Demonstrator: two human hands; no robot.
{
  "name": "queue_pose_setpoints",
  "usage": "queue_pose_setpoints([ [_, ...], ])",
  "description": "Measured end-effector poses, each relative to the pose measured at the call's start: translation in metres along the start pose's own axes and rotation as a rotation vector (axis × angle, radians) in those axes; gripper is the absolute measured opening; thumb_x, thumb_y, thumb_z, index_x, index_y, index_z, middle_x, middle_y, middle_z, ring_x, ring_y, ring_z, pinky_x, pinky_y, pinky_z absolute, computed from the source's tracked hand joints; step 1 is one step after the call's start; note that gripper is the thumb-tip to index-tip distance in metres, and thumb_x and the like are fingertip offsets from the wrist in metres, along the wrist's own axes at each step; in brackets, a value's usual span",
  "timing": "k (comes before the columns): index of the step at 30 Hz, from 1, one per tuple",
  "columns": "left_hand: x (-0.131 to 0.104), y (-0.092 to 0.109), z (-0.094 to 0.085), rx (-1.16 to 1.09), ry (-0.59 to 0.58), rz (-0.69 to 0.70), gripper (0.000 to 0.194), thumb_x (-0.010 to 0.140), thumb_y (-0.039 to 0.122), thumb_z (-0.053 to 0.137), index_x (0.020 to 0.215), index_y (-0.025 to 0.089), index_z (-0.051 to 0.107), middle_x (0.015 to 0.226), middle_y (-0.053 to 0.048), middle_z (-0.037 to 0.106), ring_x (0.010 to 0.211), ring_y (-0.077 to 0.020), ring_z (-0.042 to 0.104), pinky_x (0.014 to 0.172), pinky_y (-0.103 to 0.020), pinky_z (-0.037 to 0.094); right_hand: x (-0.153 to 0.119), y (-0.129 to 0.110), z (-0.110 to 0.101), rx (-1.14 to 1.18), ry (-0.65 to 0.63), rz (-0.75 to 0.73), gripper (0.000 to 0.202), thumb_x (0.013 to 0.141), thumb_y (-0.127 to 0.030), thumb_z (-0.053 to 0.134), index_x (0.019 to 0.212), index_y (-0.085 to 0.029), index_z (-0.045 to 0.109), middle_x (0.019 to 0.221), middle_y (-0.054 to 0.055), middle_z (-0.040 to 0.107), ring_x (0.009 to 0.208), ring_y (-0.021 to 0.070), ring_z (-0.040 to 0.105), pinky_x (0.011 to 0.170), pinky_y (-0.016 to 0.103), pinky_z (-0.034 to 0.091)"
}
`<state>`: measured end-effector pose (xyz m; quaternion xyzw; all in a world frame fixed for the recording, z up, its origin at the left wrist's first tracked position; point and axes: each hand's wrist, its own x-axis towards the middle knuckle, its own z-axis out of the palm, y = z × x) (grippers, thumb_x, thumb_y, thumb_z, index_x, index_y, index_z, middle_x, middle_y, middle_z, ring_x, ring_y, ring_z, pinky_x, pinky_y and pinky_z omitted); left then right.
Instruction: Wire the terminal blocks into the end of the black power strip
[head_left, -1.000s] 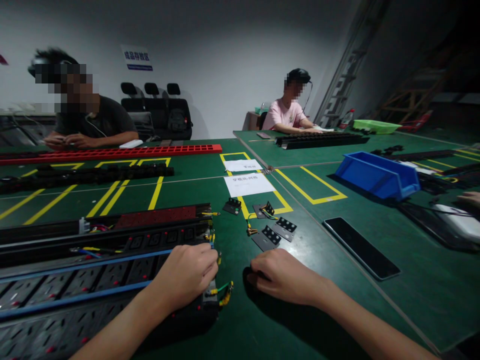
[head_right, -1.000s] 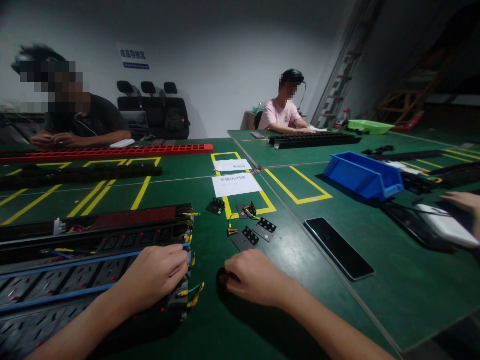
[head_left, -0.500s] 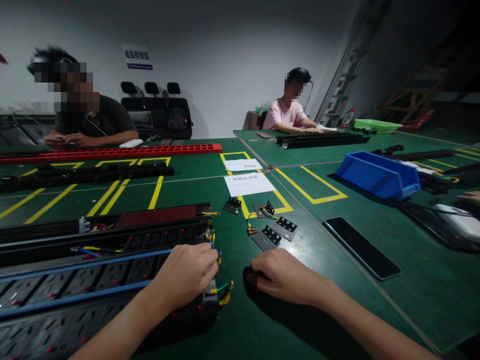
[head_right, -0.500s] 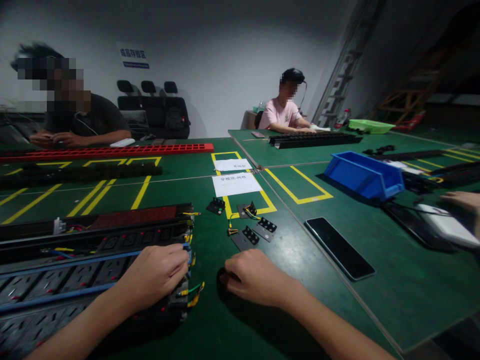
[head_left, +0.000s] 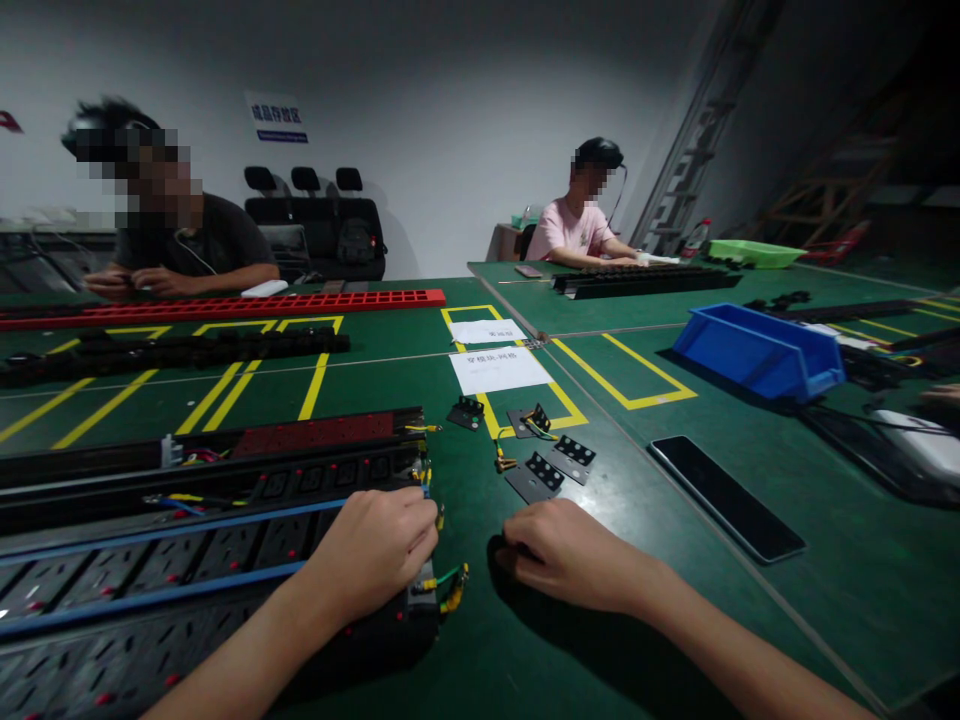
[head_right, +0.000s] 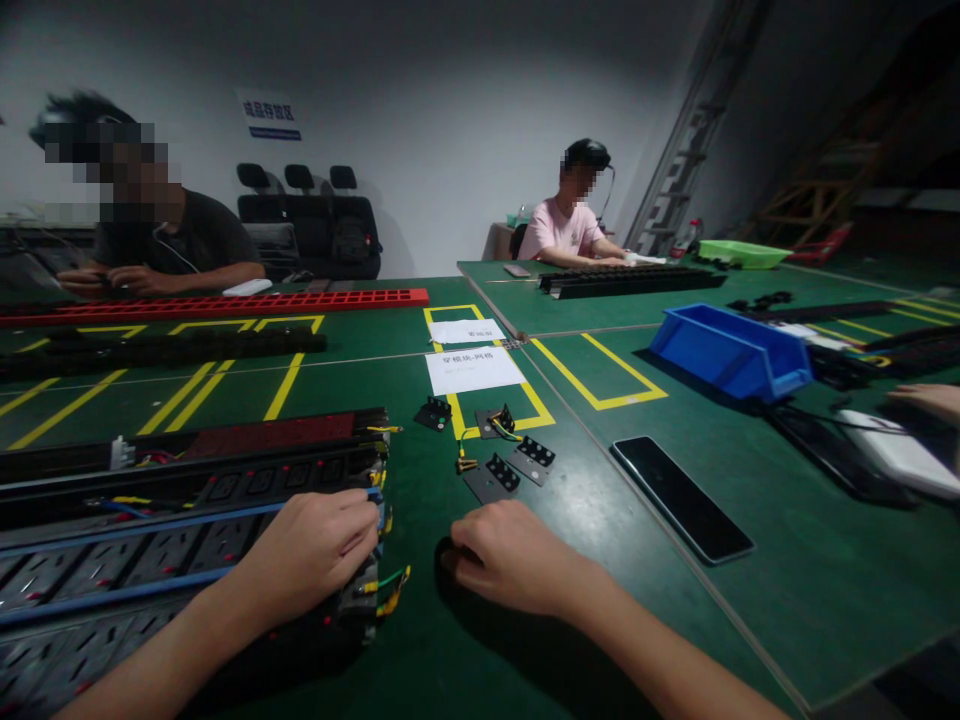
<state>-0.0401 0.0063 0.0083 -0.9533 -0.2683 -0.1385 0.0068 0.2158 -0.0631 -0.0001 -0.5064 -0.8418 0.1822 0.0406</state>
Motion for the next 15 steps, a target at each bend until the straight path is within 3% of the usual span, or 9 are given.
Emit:
queue_pose_setpoints([
  [15, 0.0004, -0.0001, 0.0003, 0.018, -0.02, 0.003, 0.029, 0.096, 0.017, 0.046, 0.07, 0.019, 0.057, 0.066, 0.001, 0.056, 0.055, -0.0132, 0.047, 0.053, -0.03, 0.024, 0.0006, 0.0009, 0.0011, 0.006, -0.007, 0.01, 0.015, 0.093, -0.019, 0.058, 0.08, -0.02, 0.065, 0.075, 0.002, 0.067, 0.065, 0.0139, 0.055, 0.062, 0.028, 0.028],
])
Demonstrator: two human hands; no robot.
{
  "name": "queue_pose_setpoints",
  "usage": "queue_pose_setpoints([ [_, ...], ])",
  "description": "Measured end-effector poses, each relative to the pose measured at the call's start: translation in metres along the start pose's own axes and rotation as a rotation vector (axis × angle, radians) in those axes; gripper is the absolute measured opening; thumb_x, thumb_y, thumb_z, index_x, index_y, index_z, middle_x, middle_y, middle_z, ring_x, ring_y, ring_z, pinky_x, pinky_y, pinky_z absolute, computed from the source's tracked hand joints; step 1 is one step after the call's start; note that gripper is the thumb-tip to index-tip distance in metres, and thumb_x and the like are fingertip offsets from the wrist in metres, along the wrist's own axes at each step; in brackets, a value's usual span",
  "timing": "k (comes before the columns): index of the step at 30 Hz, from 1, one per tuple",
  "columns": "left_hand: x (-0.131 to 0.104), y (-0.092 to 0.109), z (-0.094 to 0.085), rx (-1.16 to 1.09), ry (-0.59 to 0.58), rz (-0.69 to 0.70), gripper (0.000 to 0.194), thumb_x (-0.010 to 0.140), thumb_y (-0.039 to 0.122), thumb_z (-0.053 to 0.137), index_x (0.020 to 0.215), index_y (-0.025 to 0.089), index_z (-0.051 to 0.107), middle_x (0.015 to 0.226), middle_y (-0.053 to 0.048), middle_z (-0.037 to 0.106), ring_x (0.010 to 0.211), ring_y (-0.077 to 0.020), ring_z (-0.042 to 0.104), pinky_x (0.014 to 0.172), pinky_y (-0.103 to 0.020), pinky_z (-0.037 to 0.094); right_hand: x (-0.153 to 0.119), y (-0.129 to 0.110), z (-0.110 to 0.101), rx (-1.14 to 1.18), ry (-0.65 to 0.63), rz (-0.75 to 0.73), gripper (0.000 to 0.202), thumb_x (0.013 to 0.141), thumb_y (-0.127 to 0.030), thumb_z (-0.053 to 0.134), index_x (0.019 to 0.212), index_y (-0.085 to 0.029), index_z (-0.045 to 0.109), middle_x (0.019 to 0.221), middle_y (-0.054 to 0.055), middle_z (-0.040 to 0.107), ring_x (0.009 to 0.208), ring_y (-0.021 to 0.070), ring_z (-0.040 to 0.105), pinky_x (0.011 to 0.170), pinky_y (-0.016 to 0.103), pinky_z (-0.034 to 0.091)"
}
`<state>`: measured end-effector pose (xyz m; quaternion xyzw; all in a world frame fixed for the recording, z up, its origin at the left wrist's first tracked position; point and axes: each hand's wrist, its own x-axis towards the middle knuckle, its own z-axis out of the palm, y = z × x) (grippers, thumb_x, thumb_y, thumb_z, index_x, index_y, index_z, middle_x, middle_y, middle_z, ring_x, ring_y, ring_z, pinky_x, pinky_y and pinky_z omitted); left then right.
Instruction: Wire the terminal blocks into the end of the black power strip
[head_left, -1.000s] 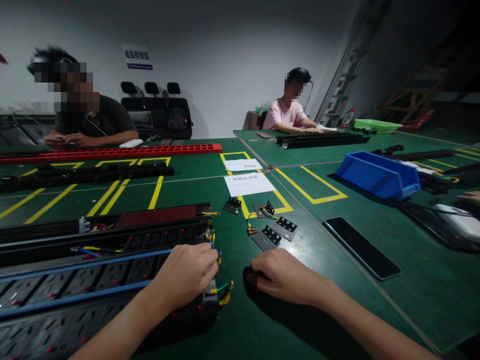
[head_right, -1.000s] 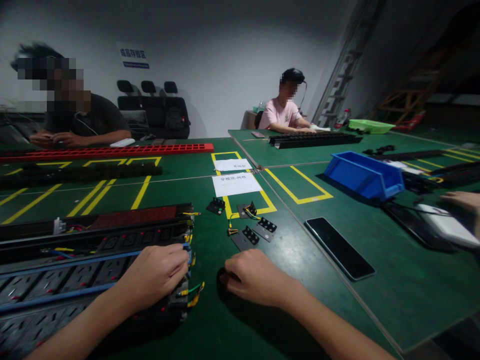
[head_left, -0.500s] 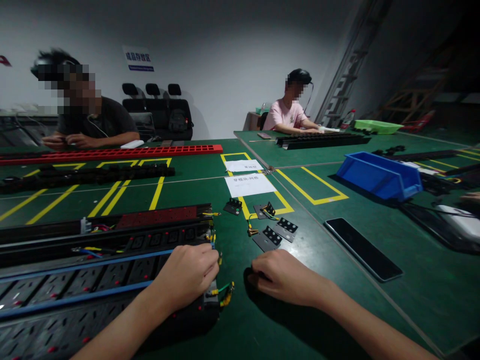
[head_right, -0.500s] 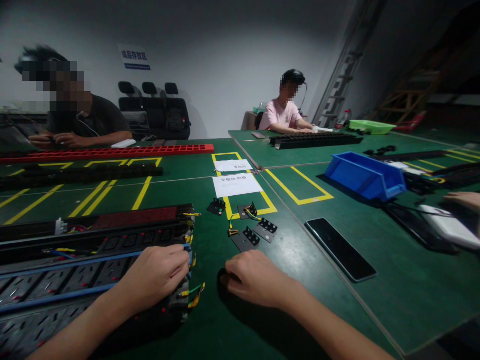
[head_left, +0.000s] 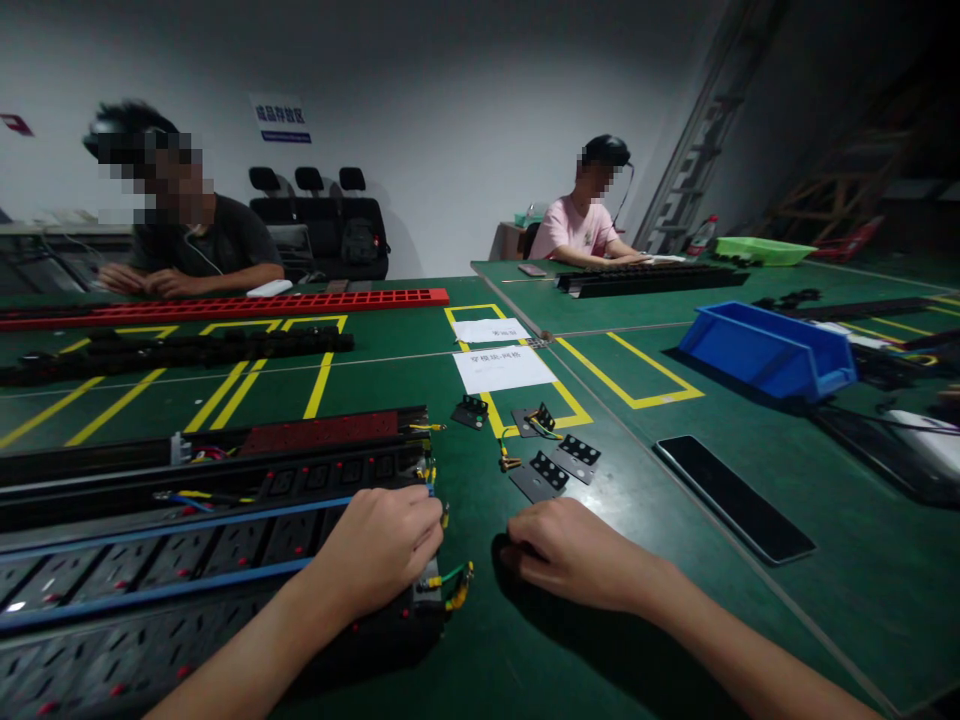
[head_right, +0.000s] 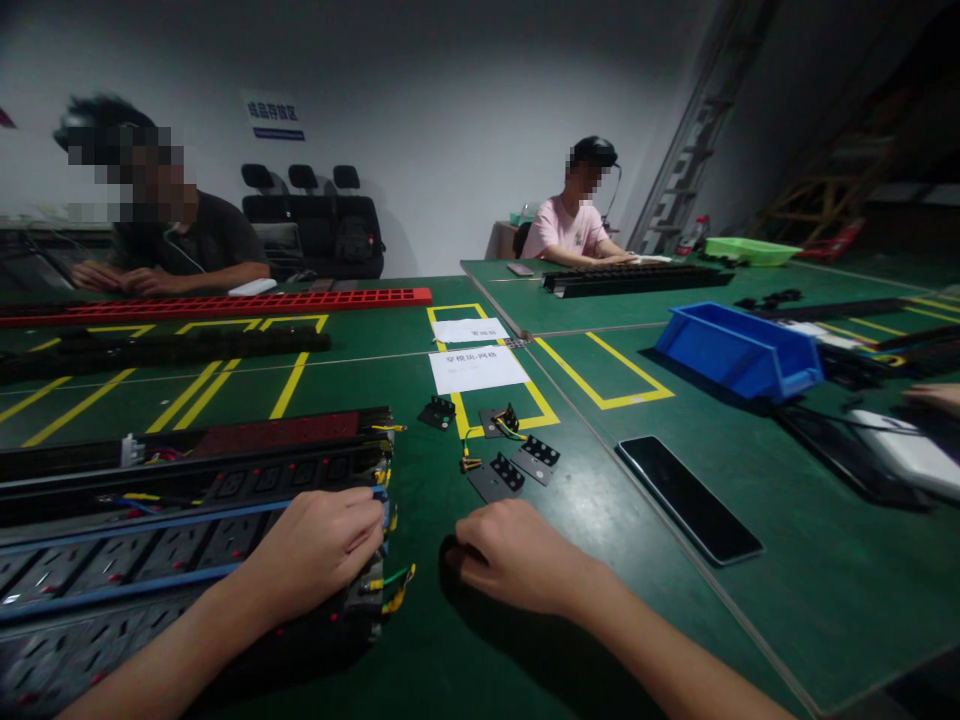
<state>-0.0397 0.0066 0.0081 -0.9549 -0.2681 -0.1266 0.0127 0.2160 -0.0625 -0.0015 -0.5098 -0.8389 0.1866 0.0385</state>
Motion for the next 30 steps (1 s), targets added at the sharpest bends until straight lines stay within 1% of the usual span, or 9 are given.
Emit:
queue_pose_setpoints([
  [4, 0.0, 0.0, -0.001, 0.007, 0.001, -0.001, 0.029, 0.096, 0.017, 0.046, 0.07, 0.019, 0.057, 0.066, 0.001, 0.056, 0.055, -0.0133, 0.048, 0.053, -0.03, 0.026, 0.0, 0.0, 0.0, 0.004, -0.007, 0.001, 0.016, 0.094, -0.02, 0.057, 0.08, -0.02, 0.065, 0.075, 0.002, 0.067, 0.066, 0.0143, 0.056, 0.062, 0.028, 0.028],
  [11, 0.0, 0.0, -0.001, 0.016, 0.004, 0.004, 0.028, 0.097, 0.017, 0.047, 0.07, 0.019, 0.056, 0.066, 0.001, 0.057, 0.055, -0.0135, 0.049, 0.053, -0.03, 0.024, -0.001, 0.0, 0.001, 0.004, 0.01, -0.004, 0.017, 0.095, -0.021, 0.057, 0.079, -0.02, 0.063, 0.075, 0.002, 0.067, 0.066, 0.0144, 0.056, 0.062, 0.029, 0.027],
  [15, -0.001, 0.001, -0.002, 0.039, -0.014, -0.001, 0.027, 0.097, 0.018, 0.048, 0.071, 0.019, 0.058, 0.068, 0.0, 0.059, 0.056, -0.0138, 0.05, 0.053, -0.03, 0.025, -0.004, 0.0, 0.0, 0.035, 0.018, 0.017, 0.004, 0.093, -0.023, 0.06, 0.091, -0.021, 0.063, 0.074, 0.001, 0.065, 0.065, 0.0147, 0.055, 0.059, 0.028, 0.024],
  [18, -0.001, 0.002, -0.003, 0.051, -0.024, 0.0, 0.026, 0.097, 0.018, 0.049, 0.072, 0.019, 0.059, 0.07, 0.0, 0.06, 0.058, -0.0142, 0.052, 0.054, -0.03, 0.026, -0.005, -0.001, -0.001, 0.074, 0.039, 0.032, 0.014, 0.09, -0.023, 0.064, 0.104, -0.021, 0.062, 0.072, -0.001, 0.063, 0.064, 0.0152, 0.054, 0.058, 0.027, 0.024],
  [21, -0.001, 0.002, -0.003, 0.049, -0.022, 0.006, 0.026, 0.096, 0.018, 0.05, 0.072, 0.019, 0.059, 0.069, 0.0, 0.06, 0.058, -0.0143, 0.052, 0.054, -0.03, 0.026, -0.005, -0.001, -0.002, 0.137, 0.03, 0.021, 0.008, 0.095, -0.019, 0.058, 0.101, -0.022, 0.063, 0.073, -0.002, 0.063, 0.065, 0.0147, 0.055, 0.059, 0.027, 0.028],
  [24, 0.0, 0.002, -0.002, 0.045, -0.014, 0.019, 0.026, 0.097, 0.018, 0.05, 0.073, 0.019, 0.059, 0.069, 0.0, 0.06, 0.058, -0.0143, 0.051, 0.054, -0.03, 0.025, -0.006, 0.002, -0.003, 0.237, 0.017, -0.034, 0.017, 0.098, -0.014, 0.051, 0.1, -0.022, 0.065, 0.086, 0.001, 0.068, 0.078, 0.0156, 0.062, 0.067, 0.026, 0.038],
  [27, 0.0, 0.001, 0.0, 0.043, 0.01, 0.039, 0.027, 0.098, 0.017, 0.048, 0.073, 0.019, 0.059, 0.069, 0.0, 0.06, 0.058, -0.0145, 0.051, 0.054, -0.03, 0.025, -0.008, 0.008, -0.006, 0.32, 0.001, -0.096, 0.033, 0.09, -0.003, 0.052, 0.112, -0.023, 0.068, 0.107, 0.004, 0.067, 0.096, 0.0173, 0.064, 0.082, 0.026, 0.044],
  [28, 0.0, 0.001, 0.0, 0.045, 0.022, 0.047, 0.027, 0.098, 0.017, 0.048, 0.073, 0.019, 0.059, 0.069, 0.0, 0.06, 0.058, -0.0146, 0.051, 0.054, -0.03, 0.025, -0.009, 0.01, -0.007, 0.337, -0.011, -0.11, 0.038, 0.088, 0.0, 0.052, 0.113, -0.023, 0.068, 0.11, 0.004, 0.065, 0.098, 0.0174, 0.063, 0.084, 0.027, 0.045],
  [30, 0.0, 0.001, 0.0, 0.051, 0.041, 0.059, 0.028, 0.098, 0.017, 0.047, 0.073, 0.019, 0.059, 0.069, 0.0, 0.059, 0.058, -0.0149, 0.05, 0.054, -0.03, 0.025, -0.01, 0.012, -0.008, 0.35, -0.032, -0.121, 0.038, 0.086, 0.002, 0.054, 0.109, -0.023, 0.07, 0.109, 0.004, 0.063, 0.097, 0.017, 0.063, 0.084, 0.026, 0.046],
])
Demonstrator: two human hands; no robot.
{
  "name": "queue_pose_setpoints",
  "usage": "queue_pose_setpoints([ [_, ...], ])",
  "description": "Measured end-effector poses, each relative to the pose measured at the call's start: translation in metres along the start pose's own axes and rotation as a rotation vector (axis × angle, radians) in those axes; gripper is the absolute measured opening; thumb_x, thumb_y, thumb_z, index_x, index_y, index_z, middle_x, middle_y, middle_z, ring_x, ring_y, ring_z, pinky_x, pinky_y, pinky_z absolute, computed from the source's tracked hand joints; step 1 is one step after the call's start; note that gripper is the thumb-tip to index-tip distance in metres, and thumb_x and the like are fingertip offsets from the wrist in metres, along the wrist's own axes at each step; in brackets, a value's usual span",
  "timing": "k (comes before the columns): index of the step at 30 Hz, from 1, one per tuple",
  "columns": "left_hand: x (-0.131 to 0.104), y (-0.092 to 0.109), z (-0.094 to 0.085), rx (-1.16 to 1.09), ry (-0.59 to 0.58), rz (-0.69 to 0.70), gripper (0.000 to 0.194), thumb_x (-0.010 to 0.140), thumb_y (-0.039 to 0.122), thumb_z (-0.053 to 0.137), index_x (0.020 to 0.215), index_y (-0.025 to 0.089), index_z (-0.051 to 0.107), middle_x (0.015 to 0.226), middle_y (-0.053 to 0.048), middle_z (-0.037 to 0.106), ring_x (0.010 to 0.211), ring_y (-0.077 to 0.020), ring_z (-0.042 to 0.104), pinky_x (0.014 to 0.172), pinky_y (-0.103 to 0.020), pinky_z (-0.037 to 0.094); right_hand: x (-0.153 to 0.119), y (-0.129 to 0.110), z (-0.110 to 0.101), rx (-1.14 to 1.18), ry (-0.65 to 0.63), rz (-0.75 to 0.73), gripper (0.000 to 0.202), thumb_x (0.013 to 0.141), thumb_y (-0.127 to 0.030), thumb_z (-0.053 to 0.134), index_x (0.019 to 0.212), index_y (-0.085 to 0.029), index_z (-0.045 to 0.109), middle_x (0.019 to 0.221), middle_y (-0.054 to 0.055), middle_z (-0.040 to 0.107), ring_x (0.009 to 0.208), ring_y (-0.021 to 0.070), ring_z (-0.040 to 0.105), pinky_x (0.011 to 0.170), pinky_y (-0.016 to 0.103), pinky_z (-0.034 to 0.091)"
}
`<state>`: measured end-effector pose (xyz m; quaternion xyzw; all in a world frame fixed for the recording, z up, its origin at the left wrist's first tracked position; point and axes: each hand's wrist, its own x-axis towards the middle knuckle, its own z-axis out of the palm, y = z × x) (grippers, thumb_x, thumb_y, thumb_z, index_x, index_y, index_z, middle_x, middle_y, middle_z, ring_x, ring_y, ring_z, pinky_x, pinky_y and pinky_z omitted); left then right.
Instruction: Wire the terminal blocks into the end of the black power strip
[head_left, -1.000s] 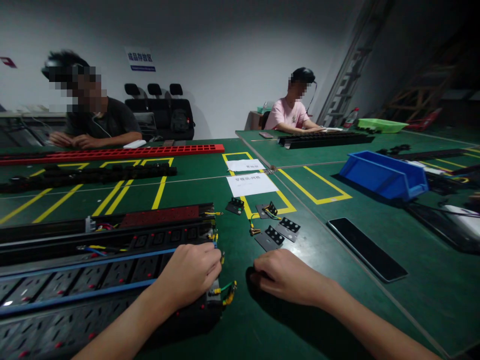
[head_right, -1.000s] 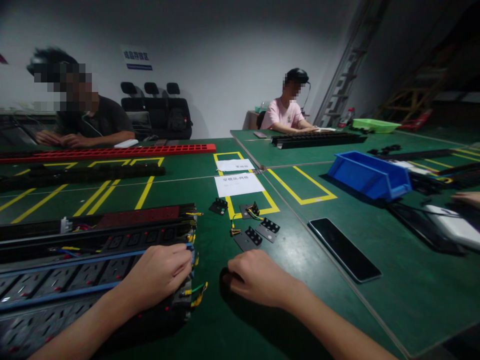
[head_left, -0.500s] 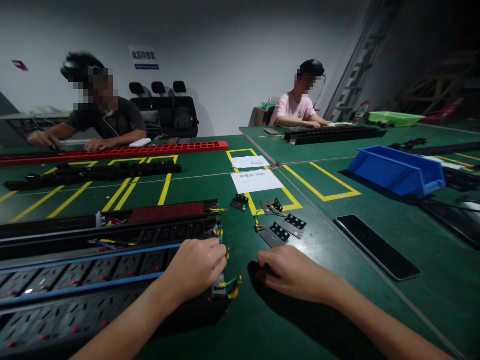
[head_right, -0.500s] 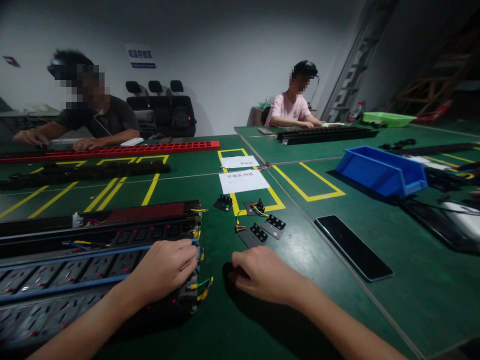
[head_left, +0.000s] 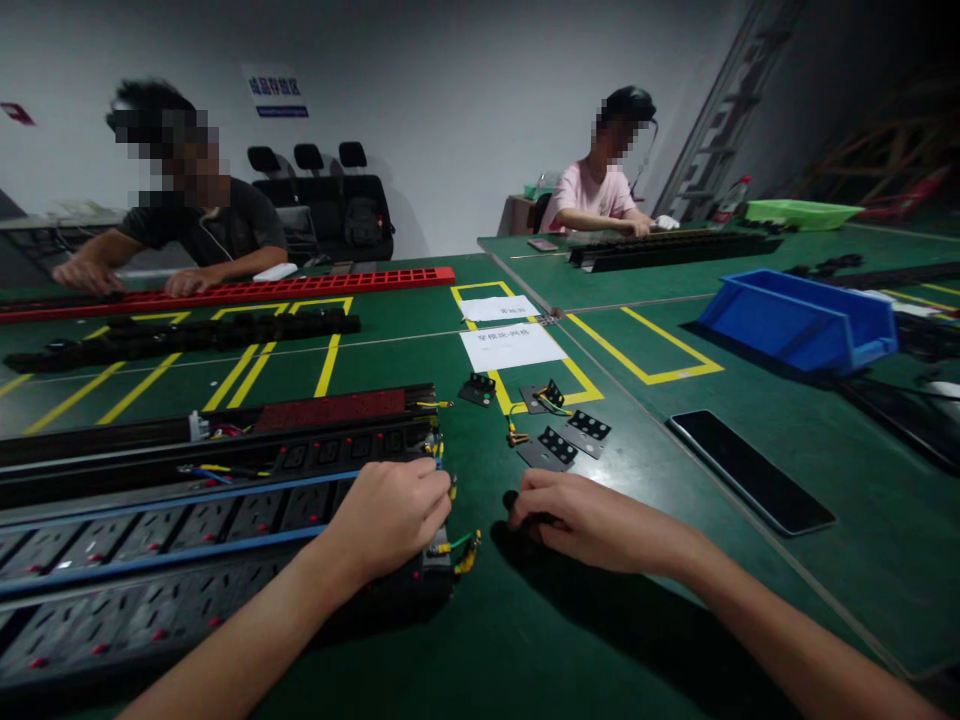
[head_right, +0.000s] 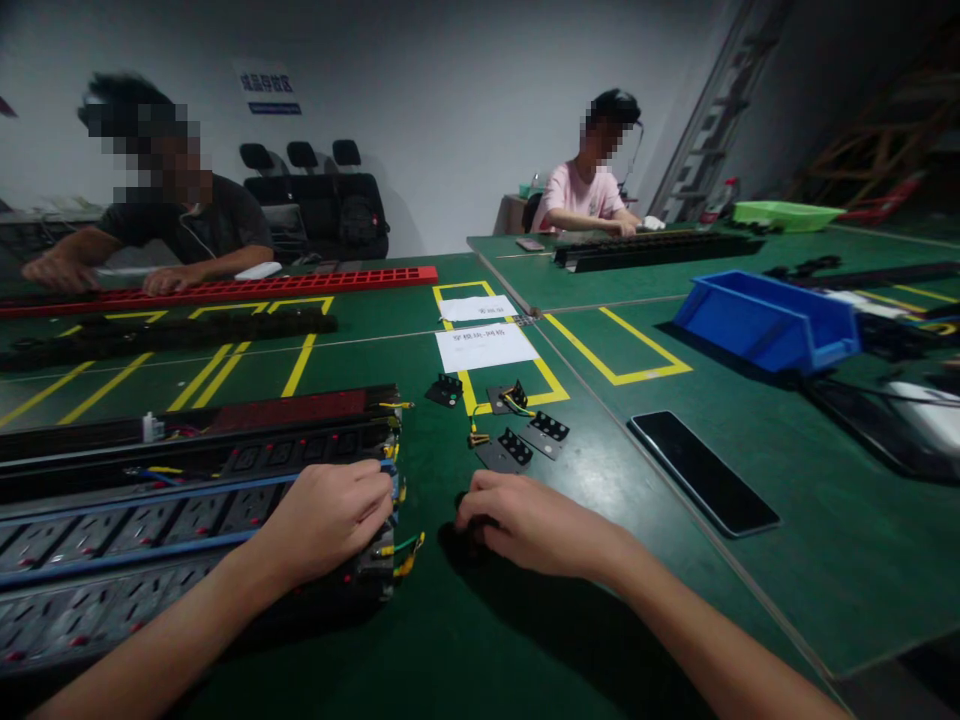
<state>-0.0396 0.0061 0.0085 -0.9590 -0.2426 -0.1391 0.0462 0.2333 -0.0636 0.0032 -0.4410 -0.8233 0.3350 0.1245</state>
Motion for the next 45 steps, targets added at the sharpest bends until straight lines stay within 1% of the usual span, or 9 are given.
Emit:
queue_pose_setpoints([
  [6, -0.001, 0.003, -0.005, 0.054, 0.065, 0.032, 0.031, 0.1, 0.017, 0.043, 0.072, 0.019, 0.058, 0.067, 0.0, 0.056, 0.056, -0.016, 0.05, 0.053, -0.031, 0.027, 0.0, -0.002, -0.001, -0.064, 0.043, 0.012, 0.023, 0.089, -0.002, 0.058, 0.094, -0.022, 0.068, 0.101, 0.003, 0.062, 0.087, 0.0158, 0.061, 0.077, 0.026, 0.046],
  [11, 0.0, 0.009, -0.008, 0.196, 0.159, 0.01, 0.033, 0.101, 0.018, 0.043, 0.071, 0.02, 0.057, 0.065, -0.001, 0.054, 0.057, -0.0173, 0.049, 0.053, -0.032, 0.027, 0.004, -0.001, 0.006, -0.129, 0.11, 0.018, 0.017, 0.095, -0.006, 0.056, 0.097, -0.021, 0.064, 0.102, 0.004, 0.064, 0.09, 0.0178, 0.062, 0.077, 0.028, 0.045],
  [15, 0.002, 0.013, -0.013, 0.09, 0.186, -0.016, 0.032, 0.1, 0.018, 0.045, 0.069, 0.02, 0.055, 0.065, 0.0, 0.052, 0.056, -0.0158, 0.048, 0.053, -0.031, 0.026, 0.008, -0.001, 0.014, -0.141, 0.193, -0.017, 0.015, 0.095, -0.006, 0.056, 0.096, -0.021, 0.061, 0.102, 0.005, 0.064, 0.089, 0.0183, 0.06, 0.075, 0.03, 0.043],
  [20, 0.004, 0.019, -0.019, -0.236, 0.115, -0.054, 0.02, 0.097, 0.029, 0.056, 0.079, 0.019, 0.059, 0.077, 0.0, 0.057, 0.065, -0.015, 0.054, 0.057, -0.028, 0.034, 0.012, -0.009, 0.025, 0.069, 0.315, -0.061, 0.009, 0.098, -0.014, 0.054, 0.097, -0.022, 0.059, 0.094, 0.002, 0.062, 0.082, 0.0158, 0.057, 0.071, 0.027, 0.042],
  [22, 0.003, 0.019, -0.017, -0.293, 0.09, -0.05, 0.012, 0.096, 0.03, 0.059, 0.092, 0.02, 0.063, 0.084, -0.001, 0.061, 0.07, -0.0161, 0.057, 0.06, -0.028, 0.037, 0.015, -0.013, 0.03, 0.159, 0.35, -0.072, 0.007, 0.098, -0.017, 0.055, 0.096, -0.022, 0.059, 0.092, 0.002, 0.062, 0.079, 0.0153, 0.056, 0.07, 0.027, 0.042],
  [25, 0.002, 0.018, -0.011, -0.328, 0.074, -0.071, 0.013, 0.096, 0.028, 0.059, 0.105, 0.02, 0.065, 0.093, -0.003, 0.064, 0.072, -0.0159, 0.059, 0.062, -0.029, 0.04, 0.019, -0.015, 0.037, 0.239, 0.38, -0.054, 0.007, 0.099, -0.02, 0.055, 0.094, -0.021, 0.059, 0.087, 0.001, 0.061, 0.074, 0.015, 0.053, 0.067, 0.027, 0.041],
  [29, 0.002, 0.018, -0.007, -0.346, 0.028, -0.045, 0.012, 0.098, 0.028, 0.057, 0.101, 0.021, 0.066, 0.093, -0.003, 0.066, 0.079, -0.0175, 0.062, 0.067, -0.029, 0.042, 0.024, -0.013, 0.044, 0.298, 0.393, 0.016, 0.01, 0.1, -0.022, 0.052, 0.094, -0.02, 0.06, 0.083, 0.001, 0.06, 0.073, 0.0151, 0.052, 0.067, 0.027, 0.04],
  [39, 0.003, 0.017, -0.007, -0.399, -0.002, -0.061, 0.013, 0.097, 0.022, 0.055, 0.099, 0.022, 0.067, 0.093, -0.002, 0.068, 0.08, -0.016, 0.063, 0.069, -0.028, 0.043, 0.026, -0.018, 0.04, 0.574, 0.339, 0.038, 0.022, 0.101, -0.035, 0.054, 0.091, -0.018, 0.061, 0.079, -0.002, 0.055, 0.072, 0.014, 0.049, 0.065, 0.026, 0.038],
  [45, 0.004, 0.018, -0.011, -0.412, -0.026, -0.091, 0.013, 0.093, 0.018, 0.054, 0.098, 0.022, 0.066, 0.094, -0.001, 0.064, 0.07, -0.0132, 0.057, 0.062, -0.026, 0.039, 0.03, -0.008, 0.045, 0.711, 0.398, 0.069, 0.018, 0.097, -0.036, 0.06, 0.096, -0.018, 0.06, 0.081, -0.001, 0.058, 0.073, 0.0146, 0.05, 0.065, 0.028, 0.039],
])
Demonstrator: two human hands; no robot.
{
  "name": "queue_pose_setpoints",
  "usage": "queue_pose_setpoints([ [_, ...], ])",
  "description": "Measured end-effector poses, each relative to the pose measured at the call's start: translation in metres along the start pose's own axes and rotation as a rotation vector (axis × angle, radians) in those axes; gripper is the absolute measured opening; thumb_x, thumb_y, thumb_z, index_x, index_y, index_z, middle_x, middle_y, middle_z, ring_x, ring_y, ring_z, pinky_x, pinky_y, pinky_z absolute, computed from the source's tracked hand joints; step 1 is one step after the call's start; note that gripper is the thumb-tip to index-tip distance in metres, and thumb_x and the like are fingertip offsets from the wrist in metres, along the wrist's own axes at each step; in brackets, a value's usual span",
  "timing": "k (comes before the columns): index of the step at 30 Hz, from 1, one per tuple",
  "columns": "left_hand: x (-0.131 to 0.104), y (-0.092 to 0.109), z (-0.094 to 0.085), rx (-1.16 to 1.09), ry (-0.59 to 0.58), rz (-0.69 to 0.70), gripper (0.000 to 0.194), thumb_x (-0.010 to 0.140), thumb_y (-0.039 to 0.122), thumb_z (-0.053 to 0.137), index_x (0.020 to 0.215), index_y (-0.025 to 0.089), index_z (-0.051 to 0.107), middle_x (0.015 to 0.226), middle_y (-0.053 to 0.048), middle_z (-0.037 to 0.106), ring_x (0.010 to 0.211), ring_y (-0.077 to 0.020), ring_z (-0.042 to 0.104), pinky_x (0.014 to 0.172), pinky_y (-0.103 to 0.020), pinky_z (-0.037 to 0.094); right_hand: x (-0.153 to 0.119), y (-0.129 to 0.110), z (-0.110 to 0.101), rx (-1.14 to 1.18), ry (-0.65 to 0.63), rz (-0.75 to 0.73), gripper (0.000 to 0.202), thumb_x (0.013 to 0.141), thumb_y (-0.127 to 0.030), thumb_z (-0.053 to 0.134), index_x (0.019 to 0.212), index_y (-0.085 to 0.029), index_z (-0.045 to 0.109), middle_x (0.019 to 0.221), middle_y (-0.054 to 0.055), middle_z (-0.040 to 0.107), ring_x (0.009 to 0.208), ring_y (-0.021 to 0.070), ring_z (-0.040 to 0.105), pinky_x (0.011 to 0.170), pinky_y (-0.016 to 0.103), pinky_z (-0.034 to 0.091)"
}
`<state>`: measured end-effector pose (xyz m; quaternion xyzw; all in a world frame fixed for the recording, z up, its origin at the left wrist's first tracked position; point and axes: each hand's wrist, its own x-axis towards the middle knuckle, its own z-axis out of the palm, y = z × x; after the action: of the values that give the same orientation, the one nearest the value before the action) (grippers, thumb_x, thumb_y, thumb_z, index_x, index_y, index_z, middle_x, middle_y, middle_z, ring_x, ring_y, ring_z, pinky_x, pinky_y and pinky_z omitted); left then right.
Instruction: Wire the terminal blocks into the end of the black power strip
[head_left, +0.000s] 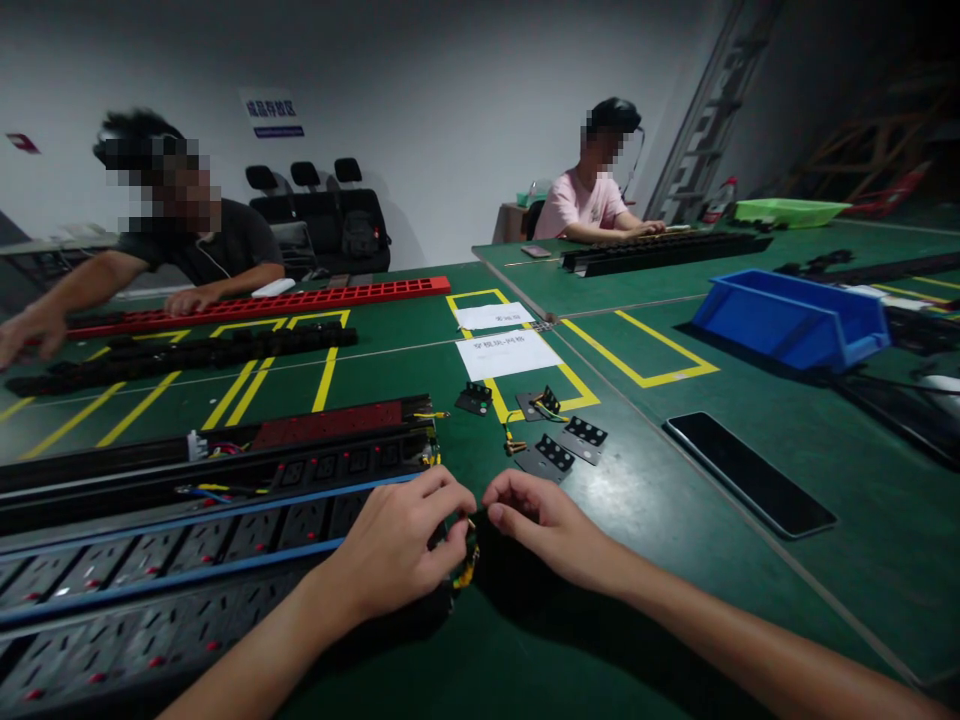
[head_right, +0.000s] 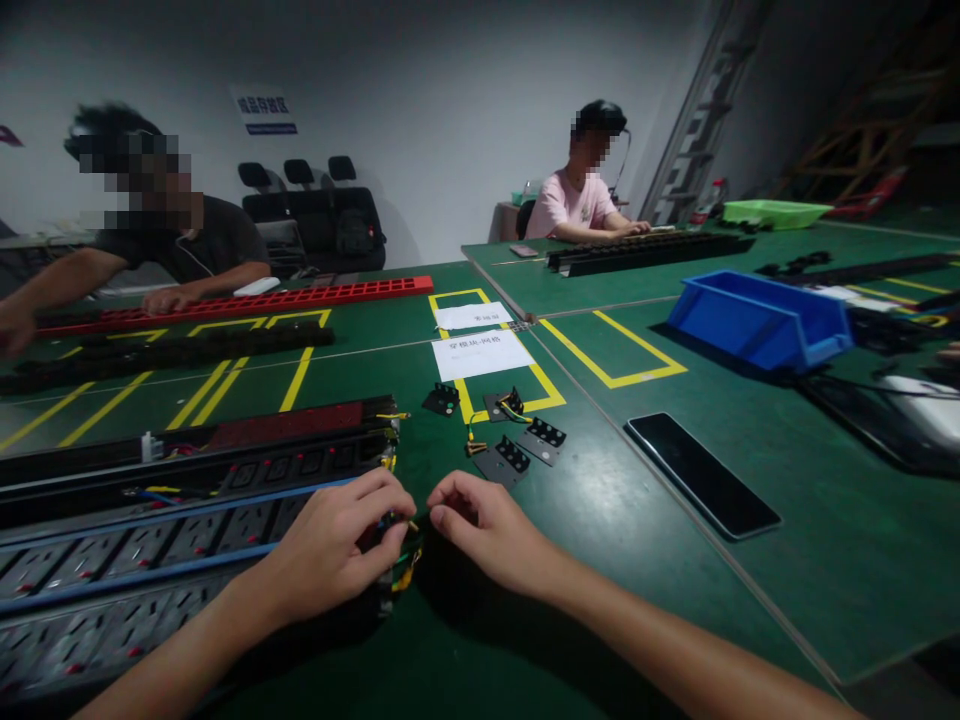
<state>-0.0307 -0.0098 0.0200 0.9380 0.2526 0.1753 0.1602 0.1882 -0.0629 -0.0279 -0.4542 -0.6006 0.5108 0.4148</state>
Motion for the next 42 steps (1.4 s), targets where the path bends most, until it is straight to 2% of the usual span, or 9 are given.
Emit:
queue_pose_setpoints([
  [10, 0.002, -0.003, -0.001, -0.028, -0.063, 0.012, 0.014, 0.098, 0.021, 0.055, 0.098, 0.022, 0.069, 0.103, -0.003, 0.065, 0.081, -0.0148, 0.062, 0.07, -0.027, 0.044, -0.001, 0.0, -0.003, -0.101, -0.018, -0.006, 0.012, 0.095, -0.029, 0.057, 0.097, -0.019, 0.061, 0.079, -0.002, 0.059, 0.07, 0.0139, 0.05, 0.063, 0.027, 0.039],
  [14, 0.002, -0.004, -0.001, -0.081, -0.009, -0.03, 0.015, 0.1, 0.021, 0.053, 0.101, 0.021, 0.068, 0.098, -0.003, 0.065, 0.083, -0.0153, 0.063, 0.072, -0.027, 0.046, -0.002, -0.001, -0.005, -0.169, -0.017, -0.023, 0.01, 0.097, -0.025, 0.054, 0.098, -0.019, 0.062, 0.076, -0.002, 0.058, 0.068, 0.0138, 0.05, 0.061, 0.026, 0.039],
  [17, 0.002, -0.003, -0.001, -0.075, 0.065, -0.073, 0.017, 0.1, 0.021, 0.051, 0.105, 0.02, 0.067, 0.1, -0.004, 0.063, 0.084, -0.0155, 0.063, 0.071, -0.027, 0.048, -0.004, -0.001, -0.005, -0.347, -0.029, -0.111, 0.014, 0.096, -0.019, 0.054, 0.106, -0.019, 0.063, 0.081, -0.001, 0.059, 0.072, 0.0147, 0.053, 0.065, 0.027, 0.042],
  [23, 0.001, -0.004, 0.002, 0.03, 0.081, -0.062, 0.02, 0.097, 0.021, 0.05, 0.108, 0.02, 0.067, 0.102, -0.006, 0.062, 0.084, -0.0167, 0.063, 0.073, -0.03, 0.05, -0.008, -0.008, 0.002, -0.841, -0.21, -0.27, 0.052, 0.088, -0.005, 0.054, 0.135, -0.026, 0.063, 0.108, 0.007, 0.061, 0.091, 0.0203, 0.059, 0.076, 0.031, 0.047],
  [28, 0.001, -0.004, 0.003, 0.062, 0.083, -0.052, 0.021, 0.097, 0.018, 0.049, 0.108, 0.02, 0.066, 0.102, -0.006, 0.062, 0.084, -0.0167, 0.064, 0.073, -0.03, 0.05, -0.007, -0.009, -0.002, -0.979, -0.178, -0.24, 0.029, 0.092, -0.011, 0.058, 0.118, -0.02, 0.069, 0.105, 0.009, 0.062, 0.088, 0.0208, 0.059, 0.07, 0.031, 0.046],
  [30, 0.0, -0.004, 0.003, 0.064, 0.09, -0.045, 0.021, 0.096, 0.018, 0.049, 0.107, 0.02, 0.066, 0.101, -0.006, 0.062, 0.083, -0.0166, 0.064, 0.073, -0.03, 0.051, -0.005, -0.005, -0.007, -0.996, -0.128, -0.233, 0.016, 0.097, -0.016, 0.056, 0.106, -0.018, 0.068, 0.102, 0.009, 0.062, 0.087, 0.0213, 0.059, 0.07, 0.031, 0.046],
  [34, 0.0, -0.002, 0.003, 0.061, 0.097, -0.041, 0.02, 0.095, 0.018, 0.05, 0.106, 0.02, 0.066, 0.1, -0.006, 0.061, 0.084, -0.0174, 0.064, 0.074, -0.03, 0.052, -0.002, 0.004, -0.013, -0.9, -0.029, -0.272, 0.013, 0.102, -0.016, 0.049, 0.101, -0.02, 0.062, 0.104, 0.009, 0.064, 0.095, 0.0226, 0.06, 0.078, 0.034, 0.048],
  [39, -0.001, -0.001, 0.002, 0.069, 0.076, -0.04, 0.018, 0.096, 0.021, 0.052, 0.107, 0.021, 0.066, 0.102, -0.005, 0.061, 0.087, -0.0192, 0.064, 0.074, -0.032, 0.052, -0.004, 0.005, -0.006, -0.664, 0.079, -0.269, 0.01, 0.103, -0.018, 0.05, 0.099, -0.023, 0.058, 0.098, 0.004, 0.062, 0.089, 0.0198, 0.059, 0.075, 0.032, 0.047],
  [42, -0.001, -0.001, 0.002, 0.072, 0.069, -0.022, 0.017, 0.097, 0.025, 0.054, 0.11, 0.021, 0.066, 0.103, -0.005, 0.062, 0.089, -0.02, 0.065, 0.075, -0.033, 0.053, -0.006, 0.001, 0.0, -0.581, 0.069, -0.28, 0.013, 0.104, -0.018, 0.047, 0.097, -0.023, 0.057, 0.098, 0.004, 0.061, 0.088, 0.0189, 0.058, 0.075, 0.031, 0.046],
])
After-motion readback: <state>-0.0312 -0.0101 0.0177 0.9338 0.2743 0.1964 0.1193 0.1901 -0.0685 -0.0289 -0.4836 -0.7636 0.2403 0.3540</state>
